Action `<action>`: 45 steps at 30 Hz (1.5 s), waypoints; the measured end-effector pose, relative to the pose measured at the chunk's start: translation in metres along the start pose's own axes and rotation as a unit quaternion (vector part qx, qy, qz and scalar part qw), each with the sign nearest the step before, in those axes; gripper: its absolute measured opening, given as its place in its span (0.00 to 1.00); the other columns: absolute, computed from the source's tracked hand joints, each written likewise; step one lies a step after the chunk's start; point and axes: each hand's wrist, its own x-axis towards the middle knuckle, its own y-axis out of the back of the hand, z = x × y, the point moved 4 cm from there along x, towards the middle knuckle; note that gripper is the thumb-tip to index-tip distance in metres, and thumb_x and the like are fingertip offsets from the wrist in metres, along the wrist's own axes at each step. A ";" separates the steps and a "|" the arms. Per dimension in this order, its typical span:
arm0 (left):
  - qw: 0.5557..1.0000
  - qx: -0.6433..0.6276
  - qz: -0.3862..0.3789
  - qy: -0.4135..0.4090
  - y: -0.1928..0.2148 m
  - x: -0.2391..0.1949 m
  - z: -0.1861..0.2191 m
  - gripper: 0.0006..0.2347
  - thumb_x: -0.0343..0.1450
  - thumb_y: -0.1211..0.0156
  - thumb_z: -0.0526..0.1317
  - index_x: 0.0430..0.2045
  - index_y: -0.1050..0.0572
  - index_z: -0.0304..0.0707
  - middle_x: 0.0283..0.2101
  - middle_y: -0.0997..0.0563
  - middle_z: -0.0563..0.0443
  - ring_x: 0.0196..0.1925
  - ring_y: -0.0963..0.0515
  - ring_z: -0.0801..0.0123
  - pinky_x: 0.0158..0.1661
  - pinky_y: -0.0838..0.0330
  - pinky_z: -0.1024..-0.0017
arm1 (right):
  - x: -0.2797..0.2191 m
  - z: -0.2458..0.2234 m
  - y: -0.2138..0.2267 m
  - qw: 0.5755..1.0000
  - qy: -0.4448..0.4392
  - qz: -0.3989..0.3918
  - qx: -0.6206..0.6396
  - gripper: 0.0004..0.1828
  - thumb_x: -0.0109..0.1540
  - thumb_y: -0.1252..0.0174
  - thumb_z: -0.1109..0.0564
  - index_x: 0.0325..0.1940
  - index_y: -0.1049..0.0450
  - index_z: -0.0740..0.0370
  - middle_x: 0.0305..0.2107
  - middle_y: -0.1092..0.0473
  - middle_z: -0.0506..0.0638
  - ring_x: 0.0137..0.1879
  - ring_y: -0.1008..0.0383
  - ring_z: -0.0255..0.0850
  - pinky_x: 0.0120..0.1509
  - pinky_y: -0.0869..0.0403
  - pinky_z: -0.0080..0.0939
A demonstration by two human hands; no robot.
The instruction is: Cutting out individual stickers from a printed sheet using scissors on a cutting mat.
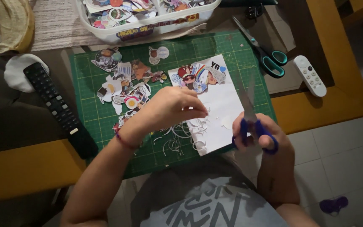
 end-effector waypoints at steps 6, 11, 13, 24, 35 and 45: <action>0.993 0.092 -0.066 -0.023 -0.010 0.000 -0.002 0.07 0.71 0.33 0.34 0.40 0.11 0.39 0.38 0.12 0.44 0.38 0.15 0.54 0.36 0.20 0.63 | 0.007 0.005 0.000 0.998 0.052 0.019 -0.042 0.51 0.59 0.34 0.22 0.51 0.27 0.80 0.21 0.23 0.60 0.22 0.30 0.36 0.24 0.35 0.30; 0.982 0.177 -0.009 -0.067 -0.014 -0.005 -0.006 0.03 0.72 0.29 0.42 0.31 0.15 0.47 0.32 0.16 0.53 0.34 0.17 0.56 0.33 0.22 0.64 | 0.009 0.000 -0.001 0.982 0.111 0.122 -0.091 0.49 0.62 0.40 0.22 0.51 0.29 0.78 0.23 0.21 0.61 0.23 0.27 0.35 0.29 0.34 0.30; 0.980 0.190 -0.001 -0.066 -0.014 -0.005 -0.005 0.05 0.73 0.29 0.45 0.31 0.17 0.50 0.31 0.18 0.55 0.34 0.18 0.56 0.33 0.22 0.64 | 0.012 -0.002 -0.003 0.976 0.113 0.148 -0.111 0.49 0.62 0.41 0.22 0.51 0.29 0.77 0.24 0.21 0.62 0.24 0.26 0.36 0.30 0.32 0.30; 0.982 0.155 0.013 -0.105 -0.017 -0.003 -0.003 0.02 0.72 0.29 0.38 0.35 0.16 0.50 0.38 0.18 0.52 0.40 0.18 0.54 0.36 0.21 0.62 | 0.017 0.000 -0.003 0.958 0.087 0.196 -0.192 0.50 0.58 0.36 0.23 0.57 0.31 0.72 0.36 0.20 0.61 0.35 0.23 0.39 0.41 0.29 0.32; 0.968 0.189 0.162 0.009 0.043 -0.015 -0.017 0.08 0.74 0.35 0.33 0.43 0.15 0.50 0.42 0.18 0.53 0.42 0.18 0.57 0.40 0.23 0.62 | 0.055 -0.006 -0.043 0.964 0.137 0.131 -0.185 0.58 0.53 0.25 0.31 0.68 0.41 0.73 0.68 0.30 0.68 0.76 0.32 0.54 0.82 0.40 0.55; 0.951 0.295 0.078 0.059 0.065 -0.040 -0.004 0.05 0.69 0.28 0.35 0.35 0.19 0.44 0.33 0.19 0.47 0.37 0.17 0.46 0.36 0.24 0.52 | 0.059 0.012 -0.057 0.982 0.114 0.113 -0.097 0.58 0.53 0.24 0.33 0.69 0.41 0.76 0.65 0.29 0.71 0.71 0.26 0.57 0.79 0.34 0.60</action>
